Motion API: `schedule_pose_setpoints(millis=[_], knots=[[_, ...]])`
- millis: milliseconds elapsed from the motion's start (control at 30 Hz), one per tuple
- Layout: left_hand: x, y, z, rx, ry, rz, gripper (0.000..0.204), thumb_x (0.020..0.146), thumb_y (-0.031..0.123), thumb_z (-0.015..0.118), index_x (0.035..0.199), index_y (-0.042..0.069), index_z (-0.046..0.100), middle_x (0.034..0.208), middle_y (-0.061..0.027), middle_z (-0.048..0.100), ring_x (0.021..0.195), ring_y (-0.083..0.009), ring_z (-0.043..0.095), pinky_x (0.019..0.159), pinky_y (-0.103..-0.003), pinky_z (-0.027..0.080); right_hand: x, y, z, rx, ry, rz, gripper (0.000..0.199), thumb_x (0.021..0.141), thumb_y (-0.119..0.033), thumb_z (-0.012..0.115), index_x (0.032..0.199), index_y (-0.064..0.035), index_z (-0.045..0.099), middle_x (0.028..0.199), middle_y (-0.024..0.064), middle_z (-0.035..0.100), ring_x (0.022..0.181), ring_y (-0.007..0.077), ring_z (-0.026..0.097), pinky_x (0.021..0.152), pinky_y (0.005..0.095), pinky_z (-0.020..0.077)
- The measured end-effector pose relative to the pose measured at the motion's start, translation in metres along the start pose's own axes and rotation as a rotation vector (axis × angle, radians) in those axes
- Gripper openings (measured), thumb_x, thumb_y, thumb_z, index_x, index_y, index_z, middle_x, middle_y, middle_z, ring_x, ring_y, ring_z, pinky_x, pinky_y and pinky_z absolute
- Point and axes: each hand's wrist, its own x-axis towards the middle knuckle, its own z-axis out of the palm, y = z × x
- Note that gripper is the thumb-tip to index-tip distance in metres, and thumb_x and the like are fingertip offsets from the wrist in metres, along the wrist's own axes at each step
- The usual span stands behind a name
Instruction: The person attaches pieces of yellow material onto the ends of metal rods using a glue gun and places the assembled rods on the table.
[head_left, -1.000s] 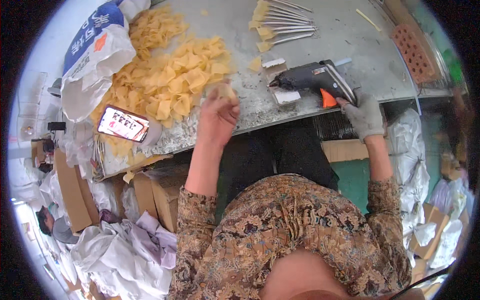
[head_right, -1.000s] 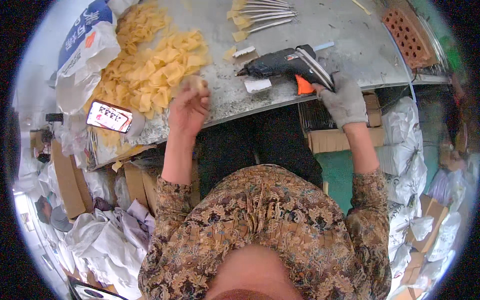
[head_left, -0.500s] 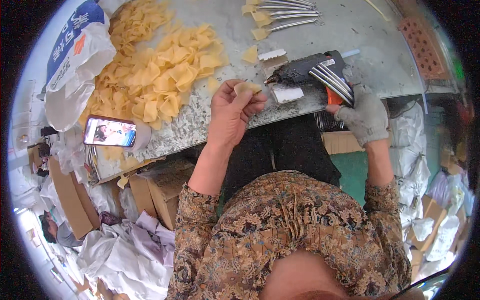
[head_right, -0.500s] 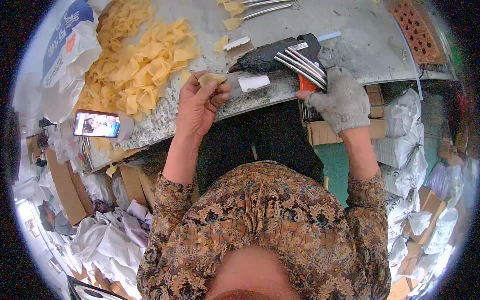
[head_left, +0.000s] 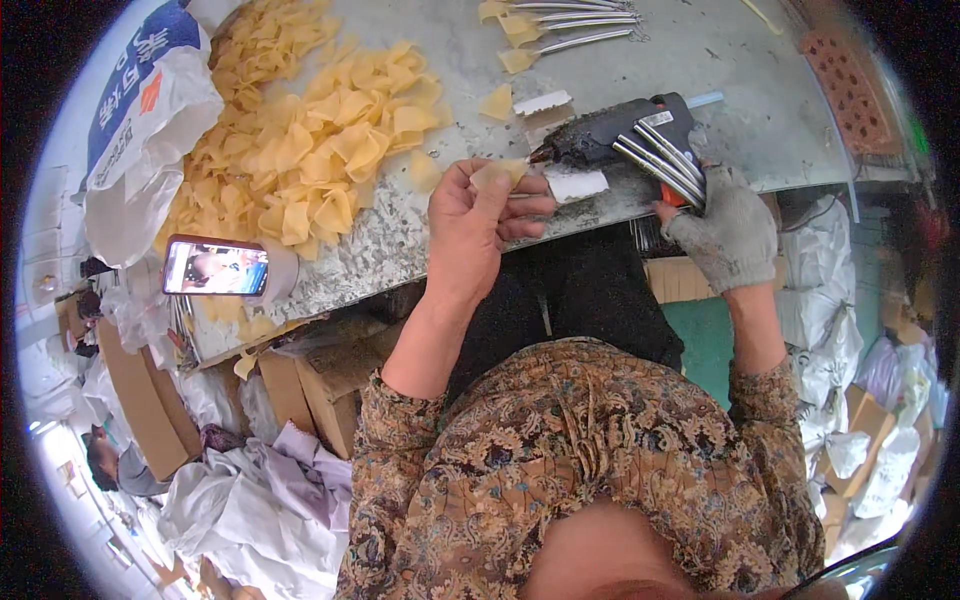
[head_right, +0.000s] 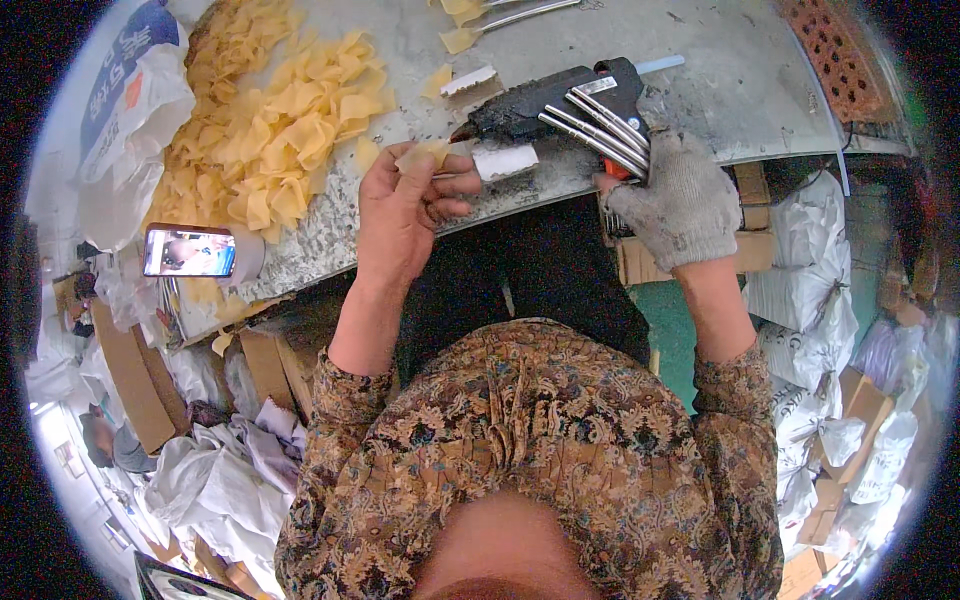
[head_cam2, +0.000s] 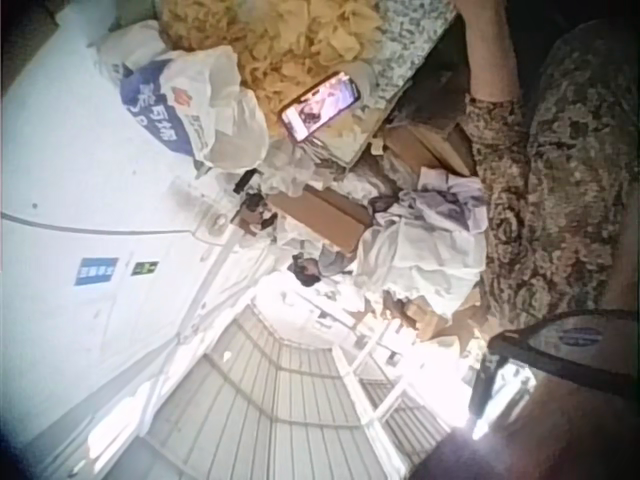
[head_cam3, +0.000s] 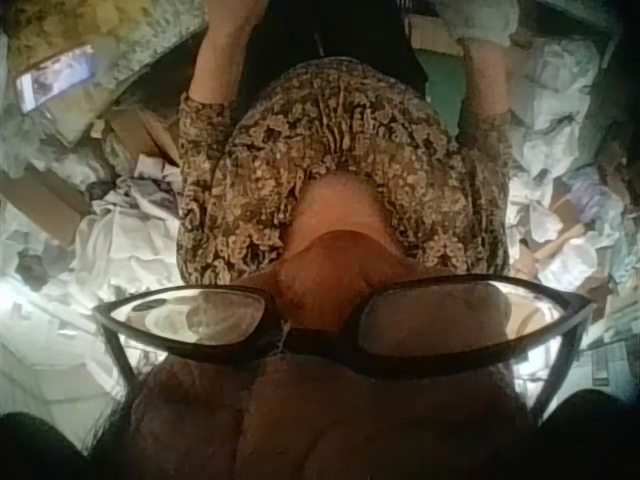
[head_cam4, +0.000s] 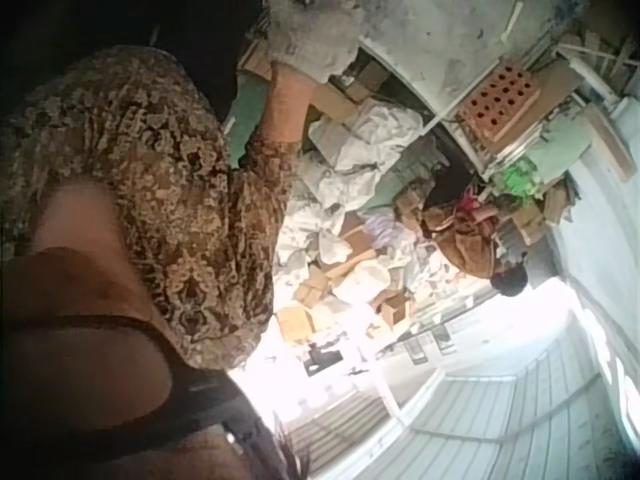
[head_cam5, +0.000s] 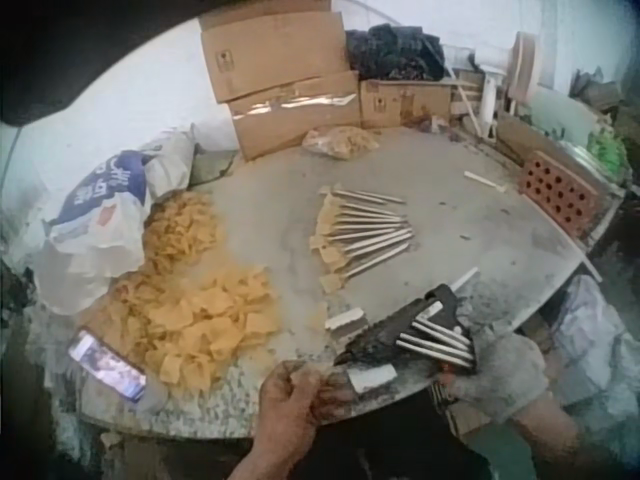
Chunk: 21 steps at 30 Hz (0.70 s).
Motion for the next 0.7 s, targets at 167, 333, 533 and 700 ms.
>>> schedule_pose_setpoints(millis=[167, 333, 533, 700], knots=[[-0.004, 0.000, 0.000, 0.146, -0.013, 0.003, 0.021, 0.091, 0.018, 0.051, 0.103, 0.003, 0.043, 0.085, -0.0148, 0.063, 0.065, -0.0173, 0.063, 0.052, -0.025, 0.052, 0.005, 0.002, -0.003, -0.004, -0.024, -0.013, 0.049, 0.067, -0.038, 0.069, 0.099, -0.0024, 0.058, 0.082, 0.0204, 0.060, 0.078, 0.0379, 0.059, 0.065, 0.0427, 0.0460], [-0.013, 0.002, -0.003, 0.214, -0.030, -0.020, 0.018, 0.091, 0.019, 0.051, 0.100, 0.004, 0.045, 0.073, -0.0080, 0.060, 0.051, -0.0106, 0.053, 0.042, -0.022, 0.041, -0.003, 0.019, -0.017, 0.425, -0.025, 0.011, 0.028, 0.075, -0.027, 0.064, 0.088, -0.0023, 0.060, 0.062, 0.0138, 0.059, 0.061, 0.0276, 0.060, 0.056, 0.0382, 0.0441], [-0.033, 0.002, -0.010, -0.072, -0.105, -0.188, 0.020, 0.094, 0.028, 0.047, 0.096, 0.009, 0.048, 0.060, -0.0010, 0.046, 0.043, -0.0057, 0.035, 0.037, -0.019, 0.028, -0.017, 0.005, -0.021, 0.723, -0.207, -0.086, 0.024, 0.075, -0.023, 0.067, 0.075, 0.0007, 0.059, 0.053, 0.0042, 0.049, 0.051, 0.0088, 0.050, 0.049, 0.0279, 0.0397], [-0.032, 0.000, -0.009, -0.112, -0.143, -0.210, 0.022, 0.094, 0.030, 0.046, 0.094, 0.009, 0.047, 0.059, -0.0005, 0.043, 0.042, -0.0048, 0.031, 0.035, -0.017, 0.023, -0.013, -0.027, -0.024, 0.828, -0.422, -0.036, 0.024, 0.076, -0.021, 0.068, 0.078, 0.0018, 0.060, 0.055, -0.0005, 0.048, 0.054, 0.0057, 0.044, 0.049, 0.0251, 0.0376]])
